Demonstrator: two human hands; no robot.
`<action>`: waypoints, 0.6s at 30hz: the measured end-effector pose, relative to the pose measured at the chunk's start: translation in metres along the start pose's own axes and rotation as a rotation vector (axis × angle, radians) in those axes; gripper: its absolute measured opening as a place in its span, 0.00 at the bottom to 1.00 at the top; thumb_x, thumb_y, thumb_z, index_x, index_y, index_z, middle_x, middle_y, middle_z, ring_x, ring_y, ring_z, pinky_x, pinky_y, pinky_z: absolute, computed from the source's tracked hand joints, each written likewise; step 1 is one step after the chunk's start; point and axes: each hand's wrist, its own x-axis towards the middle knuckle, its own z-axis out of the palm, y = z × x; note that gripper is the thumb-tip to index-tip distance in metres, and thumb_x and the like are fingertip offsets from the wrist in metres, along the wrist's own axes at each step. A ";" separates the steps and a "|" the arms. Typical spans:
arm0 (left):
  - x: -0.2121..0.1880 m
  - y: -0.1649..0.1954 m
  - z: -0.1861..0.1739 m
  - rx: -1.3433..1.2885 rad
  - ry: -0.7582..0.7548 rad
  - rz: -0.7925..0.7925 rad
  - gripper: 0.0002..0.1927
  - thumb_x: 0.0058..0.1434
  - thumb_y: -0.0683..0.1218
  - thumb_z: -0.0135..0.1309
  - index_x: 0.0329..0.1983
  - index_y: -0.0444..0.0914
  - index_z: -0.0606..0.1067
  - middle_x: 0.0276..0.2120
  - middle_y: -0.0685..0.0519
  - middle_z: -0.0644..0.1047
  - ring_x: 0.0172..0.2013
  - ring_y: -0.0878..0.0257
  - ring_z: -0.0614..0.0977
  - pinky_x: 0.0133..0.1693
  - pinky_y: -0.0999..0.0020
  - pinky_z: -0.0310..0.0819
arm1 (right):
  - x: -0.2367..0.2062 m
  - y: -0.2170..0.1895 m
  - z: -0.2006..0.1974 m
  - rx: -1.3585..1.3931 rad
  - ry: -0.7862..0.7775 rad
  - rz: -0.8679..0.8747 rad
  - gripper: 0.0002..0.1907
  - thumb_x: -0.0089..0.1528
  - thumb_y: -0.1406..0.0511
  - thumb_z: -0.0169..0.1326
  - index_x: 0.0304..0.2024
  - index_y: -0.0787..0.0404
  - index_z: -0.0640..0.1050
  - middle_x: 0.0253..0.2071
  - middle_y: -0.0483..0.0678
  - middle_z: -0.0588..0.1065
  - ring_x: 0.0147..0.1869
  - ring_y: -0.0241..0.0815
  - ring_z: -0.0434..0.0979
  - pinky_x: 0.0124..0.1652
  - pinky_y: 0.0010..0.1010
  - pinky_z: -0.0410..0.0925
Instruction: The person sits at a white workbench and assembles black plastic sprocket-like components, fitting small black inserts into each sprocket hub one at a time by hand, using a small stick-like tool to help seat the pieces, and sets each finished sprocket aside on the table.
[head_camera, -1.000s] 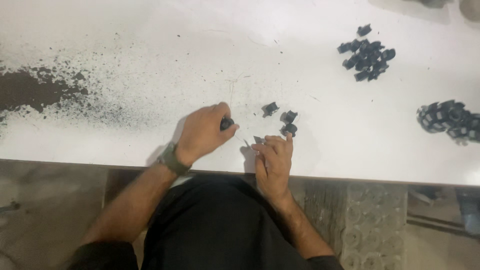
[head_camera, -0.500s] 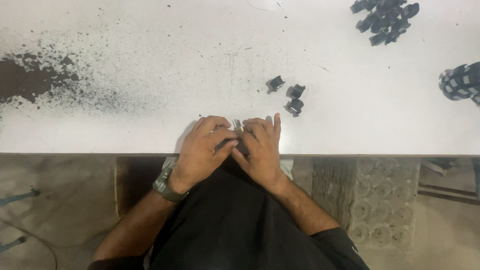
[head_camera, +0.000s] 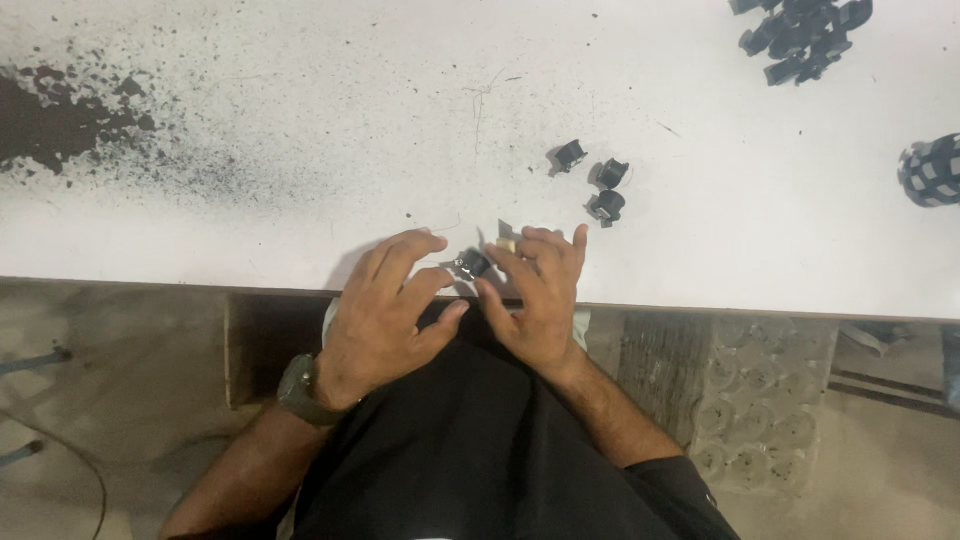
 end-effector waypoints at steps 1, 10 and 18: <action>0.001 0.002 0.004 0.002 0.017 0.016 0.17 0.53 0.45 0.68 0.43 0.36 0.76 0.55 0.44 0.73 0.60 0.48 0.75 0.58 0.52 0.71 | -0.004 0.002 0.000 0.033 0.029 -0.007 0.17 0.57 0.69 0.64 0.50 0.60 0.80 0.47 0.51 0.70 0.61 0.54 0.70 0.73 0.63 0.45; -0.005 -0.006 0.038 0.171 0.097 -0.031 0.14 0.56 0.45 0.68 0.41 0.37 0.76 0.55 0.46 0.73 0.61 0.49 0.74 0.58 0.49 0.70 | -0.023 0.017 0.012 0.199 0.094 -0.072 0.16 0.61 0.77 0.57 0.48 0.61 0.70 0.45 0.50 0.74 0.57 0.51 0.77 0.76 0.62 0.49; -0.010 -0.010 0.040 0.149 0.126 -0.008 0.11 0.58 0.41 0.66 0.42 0.38 0.77 0.56 0.48 0.74 0.60 0.51 0.75 0.58 0.51 0.70 | -0.019 0.010 0.015 0.141 0.010 -0.083 0.19 0.55 0.75 0.63 0.45 0.60 0.73 0.45 0.51 0.77 0.55 0.50 0.77 0.74 0.59 0.51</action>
